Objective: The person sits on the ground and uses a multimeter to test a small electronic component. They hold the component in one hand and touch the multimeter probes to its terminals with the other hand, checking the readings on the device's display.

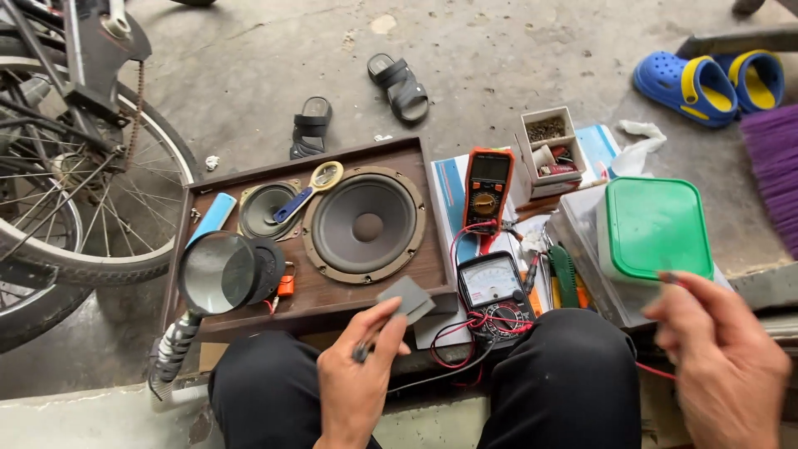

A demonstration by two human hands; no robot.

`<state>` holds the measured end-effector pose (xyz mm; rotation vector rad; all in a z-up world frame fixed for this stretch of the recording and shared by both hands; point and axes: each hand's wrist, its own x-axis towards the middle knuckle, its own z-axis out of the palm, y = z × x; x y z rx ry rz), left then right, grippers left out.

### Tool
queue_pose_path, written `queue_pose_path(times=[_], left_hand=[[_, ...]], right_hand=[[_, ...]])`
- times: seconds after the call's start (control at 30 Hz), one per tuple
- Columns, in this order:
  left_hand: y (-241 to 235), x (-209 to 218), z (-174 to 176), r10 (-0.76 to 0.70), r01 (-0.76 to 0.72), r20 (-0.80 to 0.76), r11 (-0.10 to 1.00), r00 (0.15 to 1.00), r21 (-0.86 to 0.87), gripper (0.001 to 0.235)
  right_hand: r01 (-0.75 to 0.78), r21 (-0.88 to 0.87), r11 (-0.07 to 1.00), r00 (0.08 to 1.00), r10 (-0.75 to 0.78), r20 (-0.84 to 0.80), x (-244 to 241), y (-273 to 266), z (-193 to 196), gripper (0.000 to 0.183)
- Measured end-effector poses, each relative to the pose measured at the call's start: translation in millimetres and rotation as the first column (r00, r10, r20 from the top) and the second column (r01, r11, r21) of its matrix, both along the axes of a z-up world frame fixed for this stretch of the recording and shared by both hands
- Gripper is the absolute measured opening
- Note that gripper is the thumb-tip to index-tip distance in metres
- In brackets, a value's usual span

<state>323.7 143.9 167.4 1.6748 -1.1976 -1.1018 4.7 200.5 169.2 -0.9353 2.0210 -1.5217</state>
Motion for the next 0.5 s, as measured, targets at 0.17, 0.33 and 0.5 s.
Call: queue_pose_path(times=[0.17, 0.33, 0.5], left_hand=[[-59, -14, 12, -0.066, 0.078, -0.091, 0.987, 0.994, 0.141, 0.029], [-97, -14, 2, -0.206, 0.255, -0.216, 0.939, 0.954, 0.231, 0.059], [-109, -5, -13, -0.281, 0.312, -0.137, 0.887, 0.950, 0.340, 0.046]], right_hand=[[-0.157, 0.139, 0.978, 0.986, 0.147, 0.079, 43, -44, 24, 0.027], [-0.235, 0.231, 0.944, 0.971, 0.218, 0.097, 50, -55, 22, 0.042], [-0.260, -0.148, 0.954, 0.952, 0.228, -0.203, 26, -46, 45, 0.028]])
